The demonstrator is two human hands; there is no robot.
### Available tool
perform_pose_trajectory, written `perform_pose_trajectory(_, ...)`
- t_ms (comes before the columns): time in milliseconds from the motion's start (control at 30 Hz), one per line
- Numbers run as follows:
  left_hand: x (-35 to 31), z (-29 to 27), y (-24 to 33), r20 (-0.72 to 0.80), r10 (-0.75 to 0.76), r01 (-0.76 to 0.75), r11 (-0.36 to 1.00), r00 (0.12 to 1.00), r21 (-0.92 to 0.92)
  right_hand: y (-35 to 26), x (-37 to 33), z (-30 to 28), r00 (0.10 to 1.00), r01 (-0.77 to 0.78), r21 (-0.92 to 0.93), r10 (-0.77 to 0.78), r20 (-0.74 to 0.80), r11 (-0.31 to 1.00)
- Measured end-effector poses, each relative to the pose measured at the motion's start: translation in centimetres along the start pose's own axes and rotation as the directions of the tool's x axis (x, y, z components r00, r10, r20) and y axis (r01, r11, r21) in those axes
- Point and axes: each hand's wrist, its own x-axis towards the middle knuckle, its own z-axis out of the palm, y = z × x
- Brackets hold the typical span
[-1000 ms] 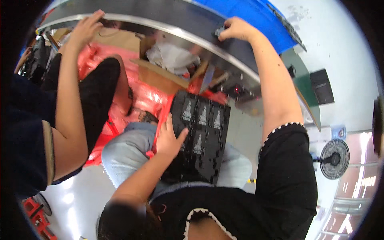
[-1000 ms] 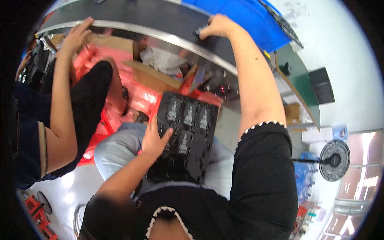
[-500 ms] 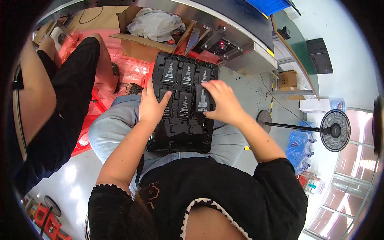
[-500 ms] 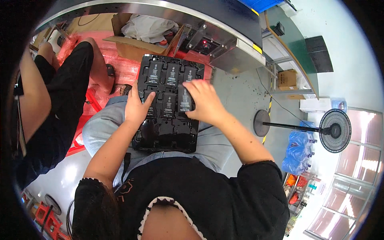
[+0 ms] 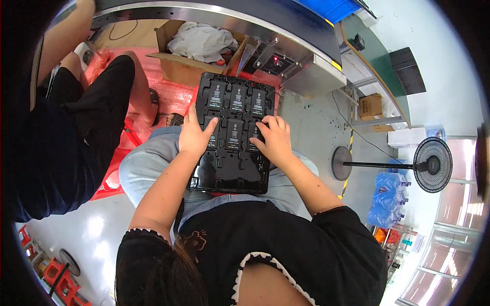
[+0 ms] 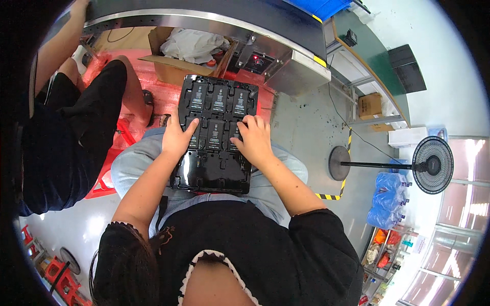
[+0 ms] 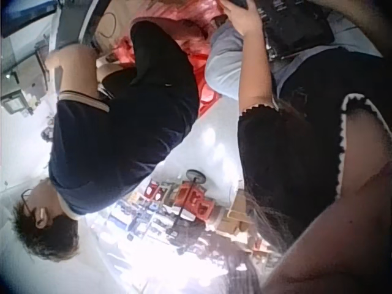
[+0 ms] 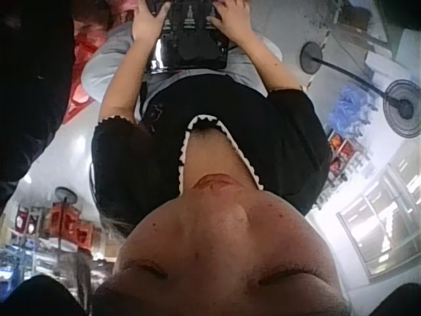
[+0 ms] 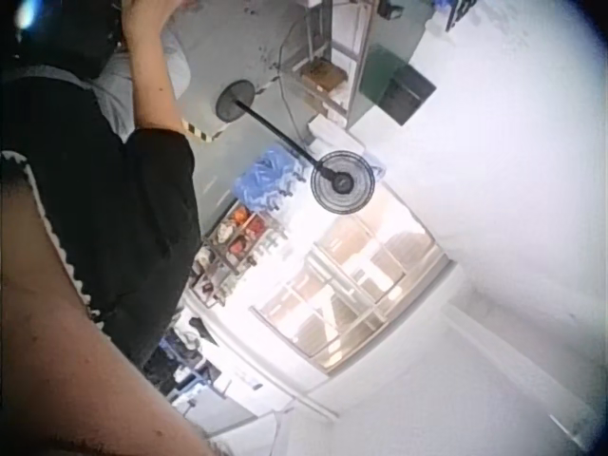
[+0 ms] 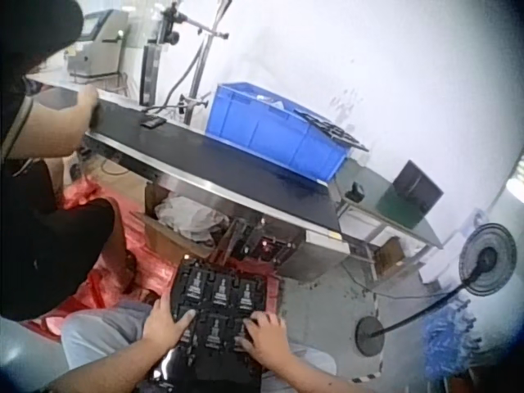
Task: The person sits on a low stool and repeatedly picks up small black rectangular electronic components from a red tray on their lap. They place these components onto a nearby table and then return them to the tray, performing this repetitive cycle continuously.
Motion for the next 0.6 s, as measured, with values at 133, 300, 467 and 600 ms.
perform_pose_trajectory(133, -0.1, -0.1, 0.1, -0.005, 0.005, -0.005, 1.0, 1.0, -0.01, 0.3, -1.1, 2.5, 0.989, -0.047, 0.038, 0.052, -0.137, 0.998)
perform_pose_trajectory(300, -0.1, -0.2, -0.1, -0.011, 0.031, -0.032, 0.998, 0.999, -0.054, 1.4, -2.4, 4.8, 0.979, -0.046, 0.108, 0.066, -0.193, 0.993)
perform_pose_trajectory(467, -0.2, -0.1, 0.1, 0.002, 0.031, -0.031, 0.998, 1.0, -0.061, 0.9, 1.7, 0.1, 0.961, 0.052, 0.273, 0.026, -0.275, 0.96)
perform_pose_trajectory(600, -0.3, -0.5, 0.0, -0.003, 0.031, -0.032, 0.998, 1.0, -0.058, -1.5, 12.0, -9.1, 0.854, 0.342, 0.266, -0.179, -0.489, 0.901)
